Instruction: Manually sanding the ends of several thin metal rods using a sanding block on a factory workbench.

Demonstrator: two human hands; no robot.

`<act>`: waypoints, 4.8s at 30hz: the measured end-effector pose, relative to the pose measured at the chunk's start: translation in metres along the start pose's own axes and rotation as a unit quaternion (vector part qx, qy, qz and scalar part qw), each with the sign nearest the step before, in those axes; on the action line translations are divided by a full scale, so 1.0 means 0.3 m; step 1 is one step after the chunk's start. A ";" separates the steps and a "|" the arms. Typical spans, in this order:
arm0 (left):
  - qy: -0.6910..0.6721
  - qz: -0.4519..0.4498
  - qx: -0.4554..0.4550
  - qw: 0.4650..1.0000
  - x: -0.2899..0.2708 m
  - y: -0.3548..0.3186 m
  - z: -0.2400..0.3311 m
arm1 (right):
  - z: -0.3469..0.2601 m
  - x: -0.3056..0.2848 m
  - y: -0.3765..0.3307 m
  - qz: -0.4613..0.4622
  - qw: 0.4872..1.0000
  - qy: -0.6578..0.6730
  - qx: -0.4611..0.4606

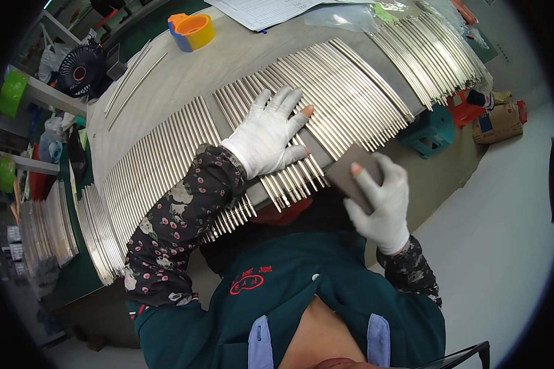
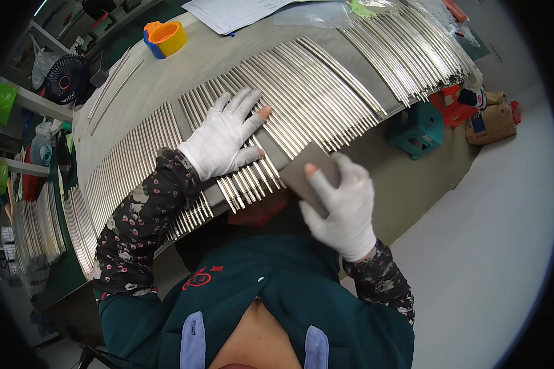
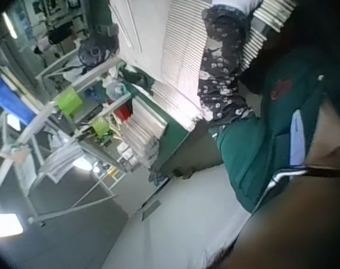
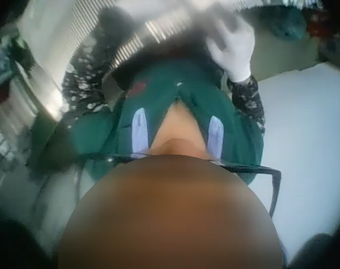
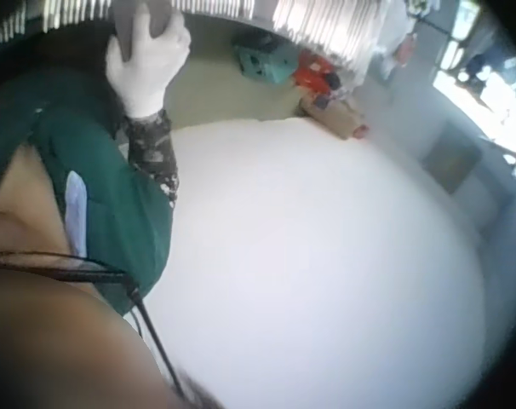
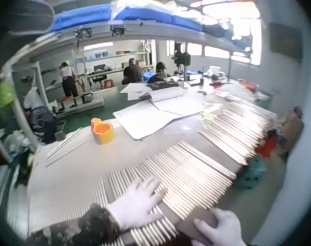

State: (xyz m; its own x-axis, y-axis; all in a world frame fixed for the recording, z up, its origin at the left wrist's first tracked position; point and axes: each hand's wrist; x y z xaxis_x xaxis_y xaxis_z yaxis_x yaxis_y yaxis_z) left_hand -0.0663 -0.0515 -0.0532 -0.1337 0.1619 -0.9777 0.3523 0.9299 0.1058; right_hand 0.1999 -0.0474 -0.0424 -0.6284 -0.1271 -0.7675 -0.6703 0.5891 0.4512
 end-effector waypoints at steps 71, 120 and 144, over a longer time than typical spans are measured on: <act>-0.214 0.156 0.167 0.950 -0.039 -0.029 -0.020 | -0.049 -0.006 -0.066 0.084 0.996 -0.001 0.036; -0.304 0.144 0.213 0.917 0.054 -0.009 -0.001 | -0.138 -0.002 0.020 -0.010 0.999 -0.028 -0.038; 0.007 -0.002 -0.020 1.000 0.001 -0.088 -0.007 | -0.024 0.031 0.022 0.081 0.996 -0.016 -0.019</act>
State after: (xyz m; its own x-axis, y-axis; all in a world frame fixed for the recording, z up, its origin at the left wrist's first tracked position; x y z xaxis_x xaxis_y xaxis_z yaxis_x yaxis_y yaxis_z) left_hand -0.0777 -0.0751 -0.0560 -0.1478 0.1618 -0.9757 0.3145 0.9430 0.1088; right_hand 0.1869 -0.0504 -0.0433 -0.7174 -0.0072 -0.6966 -0.5759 0.5688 0.5872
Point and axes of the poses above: each hand's wrist, its own y-axis towards the middle knuckle, its own x-axis out of the palm, z = x × y, and after that the axes turned 14 degrees about y, right-handed
